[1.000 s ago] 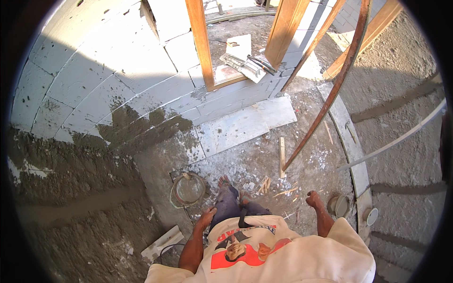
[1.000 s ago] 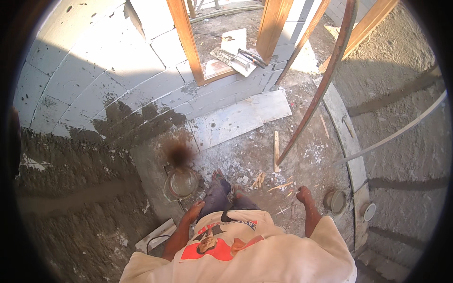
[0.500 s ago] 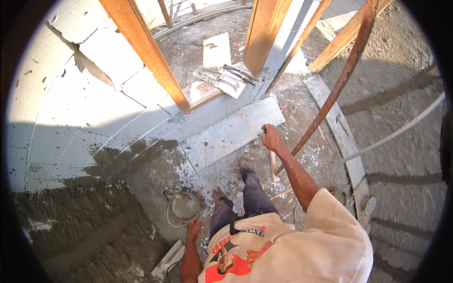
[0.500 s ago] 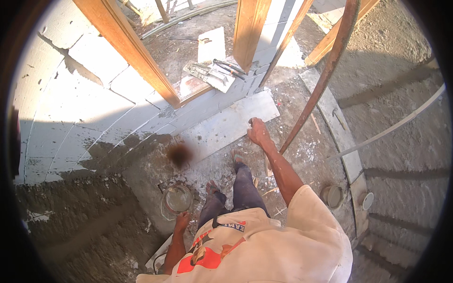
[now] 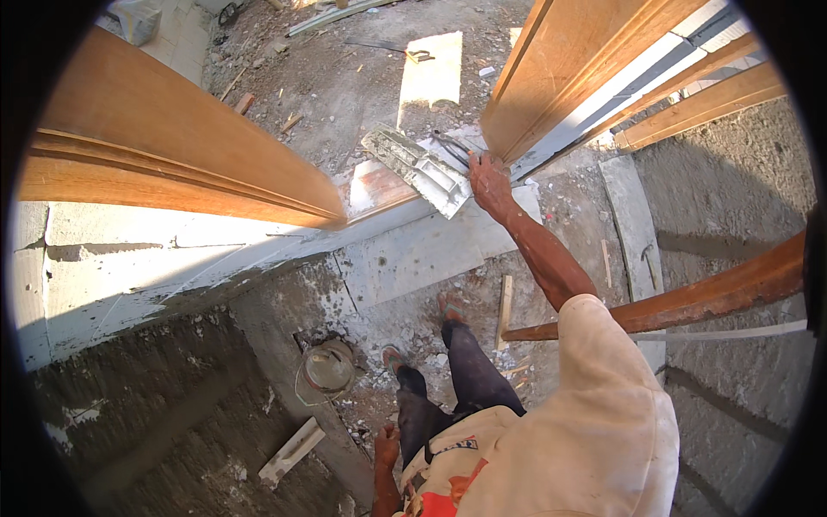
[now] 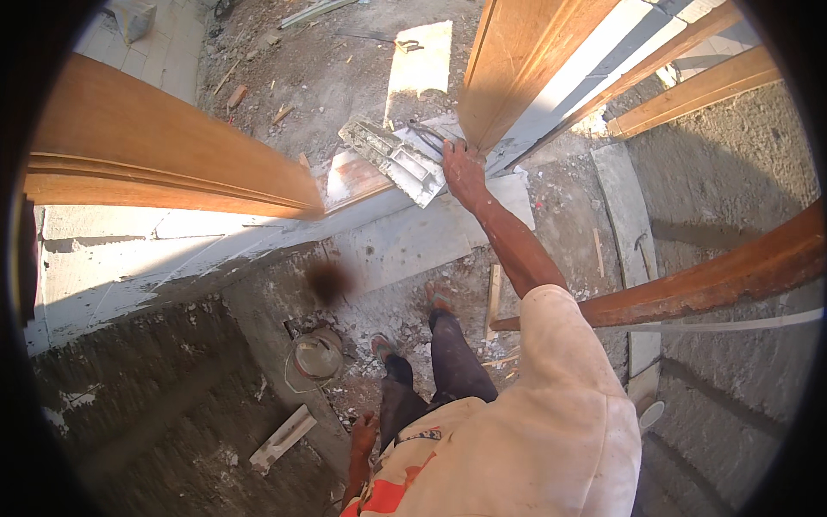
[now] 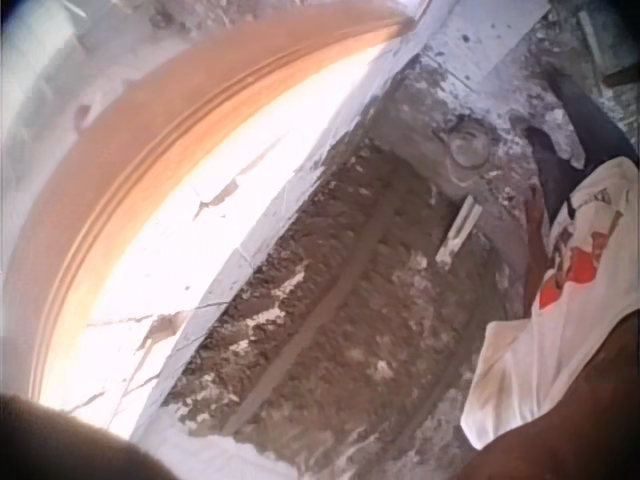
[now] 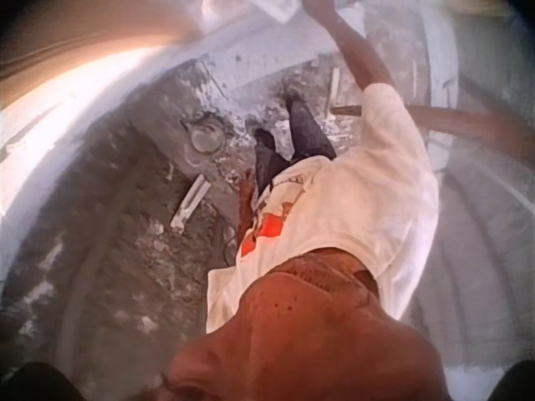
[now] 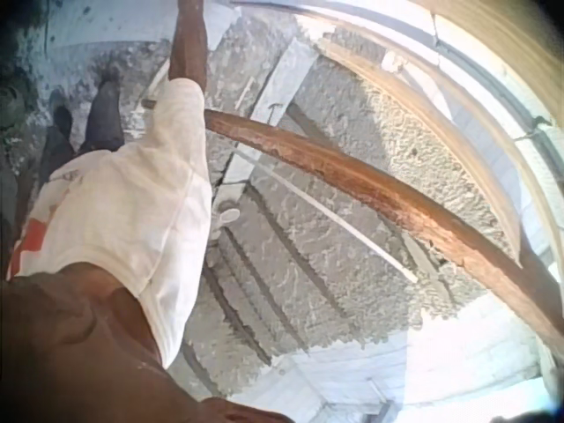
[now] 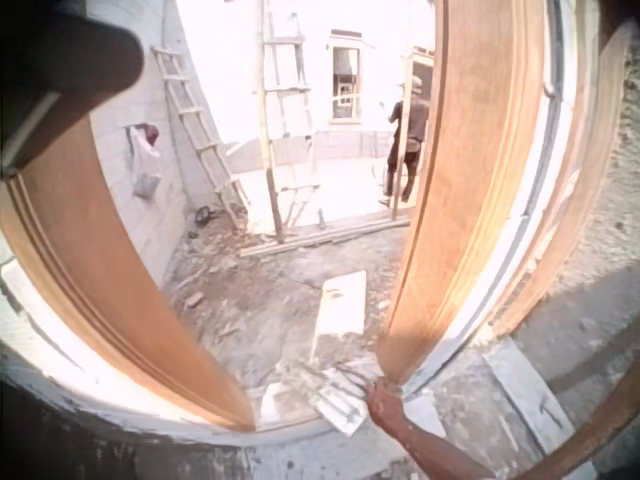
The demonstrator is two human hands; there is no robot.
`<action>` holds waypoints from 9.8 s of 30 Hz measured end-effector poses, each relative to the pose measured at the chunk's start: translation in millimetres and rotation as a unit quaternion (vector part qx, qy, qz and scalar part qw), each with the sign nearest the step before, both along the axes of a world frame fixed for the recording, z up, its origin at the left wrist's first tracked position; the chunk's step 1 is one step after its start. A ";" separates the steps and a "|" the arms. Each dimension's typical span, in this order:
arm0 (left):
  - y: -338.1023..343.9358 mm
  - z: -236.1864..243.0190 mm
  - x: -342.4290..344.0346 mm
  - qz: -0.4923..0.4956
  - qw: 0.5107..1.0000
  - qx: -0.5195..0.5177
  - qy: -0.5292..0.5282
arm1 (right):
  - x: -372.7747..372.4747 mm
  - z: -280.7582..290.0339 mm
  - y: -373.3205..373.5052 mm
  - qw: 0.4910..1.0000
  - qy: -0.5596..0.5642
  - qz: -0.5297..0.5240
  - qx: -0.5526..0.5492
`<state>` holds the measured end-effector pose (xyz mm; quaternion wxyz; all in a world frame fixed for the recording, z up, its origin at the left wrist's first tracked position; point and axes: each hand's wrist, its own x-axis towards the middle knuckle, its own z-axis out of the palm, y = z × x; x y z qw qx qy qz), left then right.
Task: The person mixes cement in a bucket using a trowel, applies it to a wall section, and then uses a pair of pincers to remove a small object from a wall joint near a window frame.
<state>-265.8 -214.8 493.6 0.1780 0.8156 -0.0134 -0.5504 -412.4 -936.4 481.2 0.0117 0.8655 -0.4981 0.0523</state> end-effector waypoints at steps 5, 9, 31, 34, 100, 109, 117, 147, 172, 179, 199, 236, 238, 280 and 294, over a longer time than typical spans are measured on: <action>-32.7 16.7 -18.1 -0.008 0.999 -0.023 -0.034 | 3.6 -15.6 -14.8 0.993 -0.105 -0.040 0.044; -62.0 13.6 -2.0 -0.036 0.997 -0.034 -0.066 | -2.4 9.2 2.0 0.959 -0.187 -0.089 0.193; -421.1 -112.8 163.1 0.077 0.928 -0.358 0.068 | 177.4 -68.8 251.8 0.559 -0.476 -0.162 0.659; -425.1 -113.3 166.8 0.107 0.931 -0.336 0.097 | 183.8 -76.4 250.8 0.582 -0.472 -0.139 0.647; -223.5 -176.9 -106.9 -0.116 0.963 -0.151 0.191 | -122.2 -123.8 473.8 0.468 -0.295 -0.273 0.787; -203.5 -90.6 -43.1 -0.047 0.934 -0.302 0.187 | -84.4 -46.4 493.8 0.630 -0.377 -0.140 0.664; -251.7 -124.2 -28.5 0.043 0.939 -0.330 0.082 | -27.8 -48.0 410.6 0.787 -0.267 -0.083 0.550; -479.6 -190.2 155.5 0.115 0.872 -0.475 0.006 | 182.5 -144.0 230.3 0.831 -0.422 -0.005 0.363; -481.5 -205.8 191.8 -0.103 0.850 -0.498 -0.140 | 260.1 -264.0 212.5 0.708 -0.629 0.009 0.321; -363.8 -229.1 171.7 -0.337 0.897 -0.140 -0.249 | 222.1 -301.4 407.3 0.437 -0.555 -0.284 0.648; -102.1 -280.4 51.6 -0.138 0.989 -0.021 0.045 | -2.4 -404.7 410.6 0.643 -0.210 -0.313 0.667; -322.3 -391.8 157.4 -0.484 0.799 -0.323 -0.150 | 61.7 -516.1 244.5 0.536 -0.587 -0.129 0.593; -332.1 -372.9 164.0 -0.414 0.792 -0.408 -0.188 | 70.6 -499.0 242.1 0.576 -0.588 -0.109 0.557; -230.8 -377.0 164.0 -0.475 0.761 -0.289 -0.335 | 235.1 -319.1 163.9 0.712 -0.668 0.163 -0.143; -233.9 -380.8 159.8 -0.497 0.752 -0.292 -0.320 | 230.0 -309.5 169.3 0.788 -0.557 0.127 -0.228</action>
